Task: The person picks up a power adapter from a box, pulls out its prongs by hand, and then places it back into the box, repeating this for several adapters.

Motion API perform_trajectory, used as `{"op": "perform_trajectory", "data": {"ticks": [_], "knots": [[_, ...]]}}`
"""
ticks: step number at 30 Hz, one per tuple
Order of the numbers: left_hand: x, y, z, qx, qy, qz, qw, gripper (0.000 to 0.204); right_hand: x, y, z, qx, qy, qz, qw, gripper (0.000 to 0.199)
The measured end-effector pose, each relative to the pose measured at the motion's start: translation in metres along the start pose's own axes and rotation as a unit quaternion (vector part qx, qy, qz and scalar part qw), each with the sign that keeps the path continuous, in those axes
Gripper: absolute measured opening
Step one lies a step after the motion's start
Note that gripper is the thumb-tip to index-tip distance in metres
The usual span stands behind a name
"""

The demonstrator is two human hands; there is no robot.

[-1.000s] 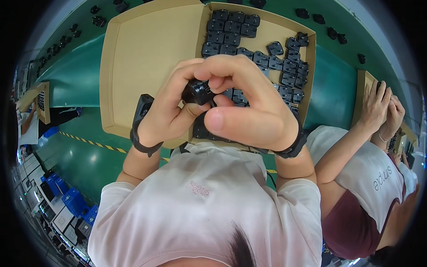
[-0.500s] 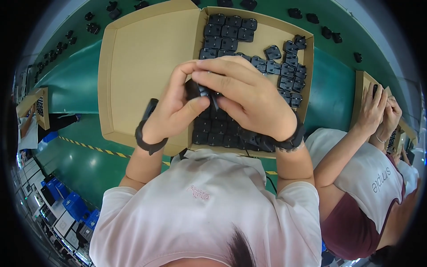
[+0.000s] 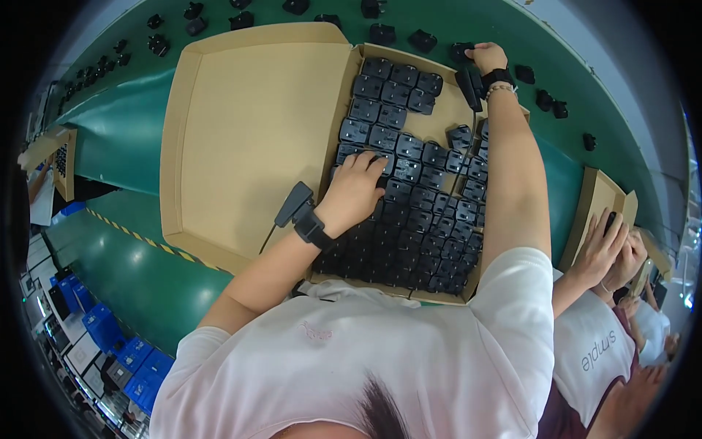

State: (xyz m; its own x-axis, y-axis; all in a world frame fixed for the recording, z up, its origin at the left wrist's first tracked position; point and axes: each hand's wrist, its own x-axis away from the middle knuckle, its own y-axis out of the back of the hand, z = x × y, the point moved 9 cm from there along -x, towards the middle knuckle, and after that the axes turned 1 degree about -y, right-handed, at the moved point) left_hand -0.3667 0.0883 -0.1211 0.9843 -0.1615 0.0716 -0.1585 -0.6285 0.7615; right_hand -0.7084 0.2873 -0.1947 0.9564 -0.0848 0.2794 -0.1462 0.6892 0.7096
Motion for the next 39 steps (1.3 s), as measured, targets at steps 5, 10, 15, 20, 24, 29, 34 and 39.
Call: {"op": "perform_trajectory", "data": {"ticks": [5, 10, 15, 20, 24, 29, 34, 39], "knots": [[-0.011, -0.013, -0.004, -0.046, -0.037, -0.006, 0.998, 0.048, -0.038, -0.007, -0.037, 0.403, 0.109, -0.027, 0.909, 0.024], [-0.005, -0.001, 0.010, -0.047, -0.010, -0.015, 0.999, 0.051, 0.095, -0.001, 0.068, 0.256, 0.182, -0.128, 0.941, 0.019], [-0.003, 0.003, -0.003, -0.002, -0.021, -0.030, 0.999, 0.054, 0.164, -0.035, 0.044, 0.152, 0.248, 0.027, 0.956, 0.021], [-0.005, 0.017, 0.008, 0.335, 0.106, -0.060, 0.934, 0.056, 0.203, -0.008, 0.042, 0.074, 0.194, -0.003, 0.978, 0.017], [-0.008, 0.028, -0.004, 0.595, 0.185, -0.033, 0.781, 0.059, 0.300, 0.024, 0.104, -0.027, 0.309, 0.000, 0.951, 0.007], [0.006, 0.047, -0.029, 0.687, 0.158, 0.195, 0.682, 0.057, 0.391, 0.049, 0.166, 0.004, 0.540, 0.030, 0.841, 0.018], [0.021, 0.101, -0.054, 0.744, -0.056, 0.083, 0.661, 0.049, 0.419, 0.072, 0.169, -0.151, 0.502, -0.004, 0.851, 0.039], [0.033, 0.111, -0.072, 0.739, -0.084, 0.092, 0.662, 0.046, 0.435, 0.073, 0.172, -0.324, 0.516, 0.018, 0.792, 0.059]]}}
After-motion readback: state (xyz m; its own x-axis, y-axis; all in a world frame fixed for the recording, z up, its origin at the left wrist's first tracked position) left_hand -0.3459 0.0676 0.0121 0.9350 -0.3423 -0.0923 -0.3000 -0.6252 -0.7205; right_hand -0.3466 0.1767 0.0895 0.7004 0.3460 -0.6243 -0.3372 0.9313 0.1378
